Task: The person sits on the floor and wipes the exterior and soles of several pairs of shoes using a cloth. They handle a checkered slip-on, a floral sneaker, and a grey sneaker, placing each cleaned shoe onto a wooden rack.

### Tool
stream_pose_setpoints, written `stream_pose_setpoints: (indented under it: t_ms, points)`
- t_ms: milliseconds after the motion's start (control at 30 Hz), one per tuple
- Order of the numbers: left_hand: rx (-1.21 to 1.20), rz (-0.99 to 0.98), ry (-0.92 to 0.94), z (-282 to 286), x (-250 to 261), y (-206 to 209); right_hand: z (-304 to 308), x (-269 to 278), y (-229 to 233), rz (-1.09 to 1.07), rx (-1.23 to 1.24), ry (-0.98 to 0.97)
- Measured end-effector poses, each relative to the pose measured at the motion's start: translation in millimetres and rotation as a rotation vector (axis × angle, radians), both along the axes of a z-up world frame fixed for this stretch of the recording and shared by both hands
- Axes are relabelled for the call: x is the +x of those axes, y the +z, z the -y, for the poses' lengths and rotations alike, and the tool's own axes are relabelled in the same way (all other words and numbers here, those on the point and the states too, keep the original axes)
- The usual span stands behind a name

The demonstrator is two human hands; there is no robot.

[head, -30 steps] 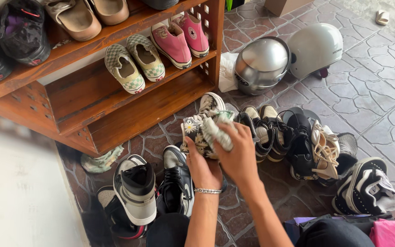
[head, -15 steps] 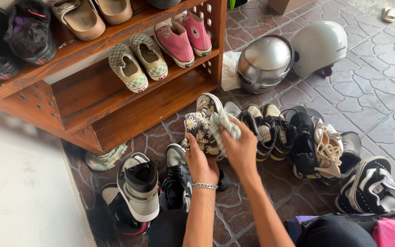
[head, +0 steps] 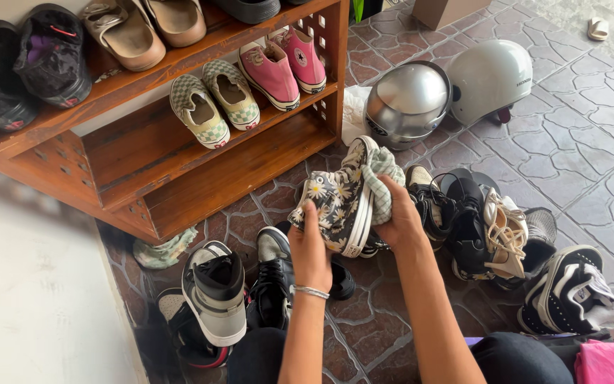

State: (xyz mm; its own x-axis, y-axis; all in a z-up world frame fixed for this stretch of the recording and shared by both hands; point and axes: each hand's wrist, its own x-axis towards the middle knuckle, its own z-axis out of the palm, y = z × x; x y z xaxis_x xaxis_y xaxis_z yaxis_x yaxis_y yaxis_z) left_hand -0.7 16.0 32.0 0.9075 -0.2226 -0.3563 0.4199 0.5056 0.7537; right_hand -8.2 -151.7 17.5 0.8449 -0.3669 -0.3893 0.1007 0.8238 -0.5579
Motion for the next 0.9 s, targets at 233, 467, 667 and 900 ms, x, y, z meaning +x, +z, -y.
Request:
stream_pose_setpoints:
  t_ms: [233, 467, 667, 900]
  points:
    - [1.354, 1.113, 0.304, -9, -2, 21, -9, -3, 20, -0.031, -0.315, 0.001]
    - [0.893, 0.655, -0.483, -8, -6, 32, -28, -5, 63, -0.048, -0.686, 0.092]
    - [0.708, 0.592, -0.454, -4, -2, 8, -38, -17, 62, -0.027, -0.98, 0.239]
    - [0.699, 0.558, -0.301, -4, -10, 15, -39, -14, 62, -0.082, -1.508, 0.238]
